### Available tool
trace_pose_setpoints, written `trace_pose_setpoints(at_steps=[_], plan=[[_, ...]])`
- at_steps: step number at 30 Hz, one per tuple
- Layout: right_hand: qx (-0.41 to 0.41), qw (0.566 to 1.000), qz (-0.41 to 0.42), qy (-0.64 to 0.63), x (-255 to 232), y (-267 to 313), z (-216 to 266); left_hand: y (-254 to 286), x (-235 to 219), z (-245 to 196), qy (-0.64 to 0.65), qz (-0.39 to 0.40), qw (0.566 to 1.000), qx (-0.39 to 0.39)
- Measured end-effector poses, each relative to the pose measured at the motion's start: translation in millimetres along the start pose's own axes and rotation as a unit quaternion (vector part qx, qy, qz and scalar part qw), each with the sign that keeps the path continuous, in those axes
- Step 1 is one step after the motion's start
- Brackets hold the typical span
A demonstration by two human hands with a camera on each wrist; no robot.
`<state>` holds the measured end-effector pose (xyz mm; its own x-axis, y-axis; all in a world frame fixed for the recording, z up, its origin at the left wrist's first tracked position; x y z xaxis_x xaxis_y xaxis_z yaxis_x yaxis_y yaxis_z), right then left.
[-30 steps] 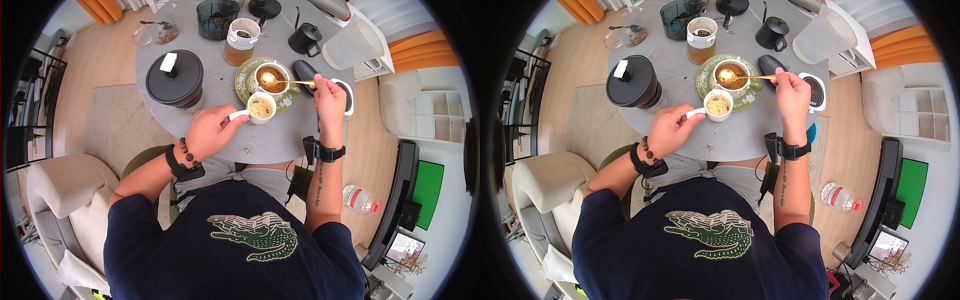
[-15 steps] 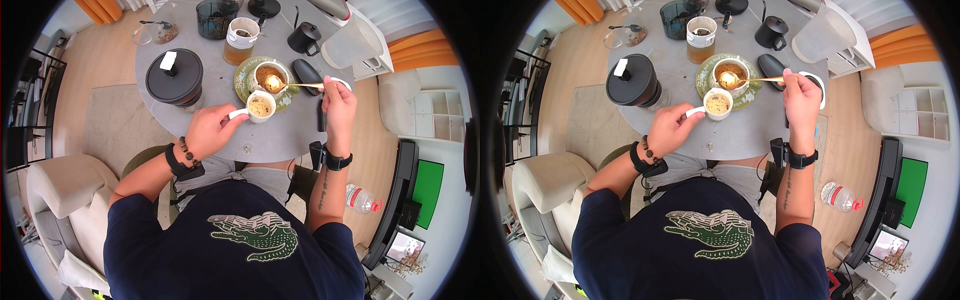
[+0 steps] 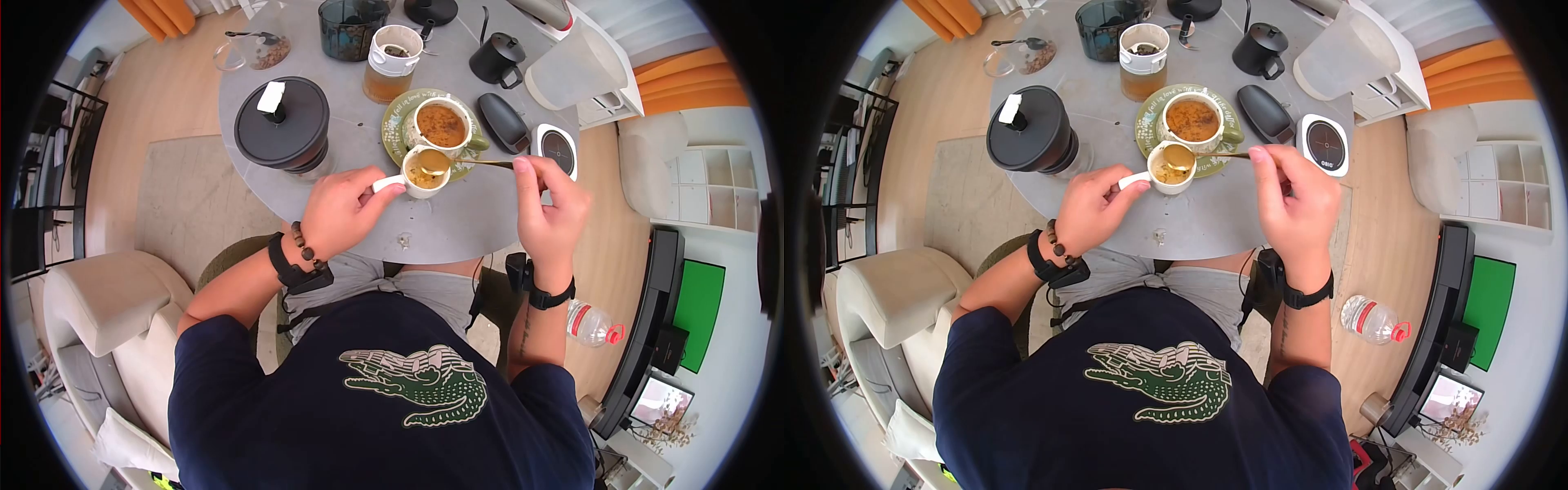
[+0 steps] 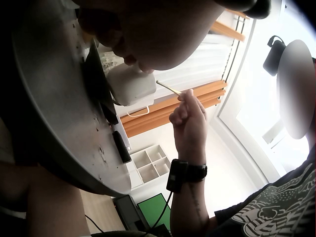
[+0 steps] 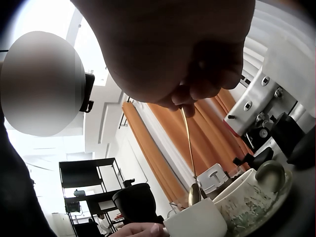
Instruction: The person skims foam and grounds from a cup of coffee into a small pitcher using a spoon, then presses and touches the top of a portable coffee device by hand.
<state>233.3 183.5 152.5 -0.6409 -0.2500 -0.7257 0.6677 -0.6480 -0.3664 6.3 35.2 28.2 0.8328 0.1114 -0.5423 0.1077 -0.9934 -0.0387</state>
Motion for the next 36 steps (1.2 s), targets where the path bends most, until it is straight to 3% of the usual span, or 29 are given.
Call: trace_pose_setpoints(at_steps=[2,7,8,12,21,23,26,36], plan=[[0.001,1.0,0.025,0.018,2,0,-2,0,0,0,-0.001,0.0,1.0,-0.001],[0.114,0.981,-0.084,-0.135,-4,-9,-41,1,-1,-3,-0.007,-0.003,1.0,0.008],[0.096,0.981,-0.12,-0.117,-2,-13,-43,1,-1,-2,-0.007,-0.004,1.0,0.008],[0.059,0.99,-0.126,0.001,7,-20,-44,1,-2,-4,-0.001,-0.005,1.0,0.015],[0.011,0.992,-0.056,0.115,24,-26,-27,1,-3,-7,0.003,-0.011,1.0,0.019],[-0.064,0.985,-0.055,0.149,25,-28,-20,1,-3,-7,0.001,-0.01,1.0,0.019],[-0.11,0.974,-0.028,0.195,27,-30,-15,1,-4,-7,0.002,-0.01,1.0,0.015],[-0.134,0.955,0.05,0.261,27,-34,-4,1,-3,-6,0.001,-0.006,1.0,0.016]])
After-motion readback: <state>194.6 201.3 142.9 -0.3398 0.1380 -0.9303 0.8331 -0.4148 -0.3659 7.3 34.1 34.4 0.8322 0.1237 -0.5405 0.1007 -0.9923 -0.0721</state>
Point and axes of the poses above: each hand's wrist, its own y-axis away from the middle knuckle, its own x-axis out of the palm, z = x × y, the point moved 5 cm from there along -y, towards the middle knuckle, and after that the axes turned 15 degrees about z, right-handed, at the moved point
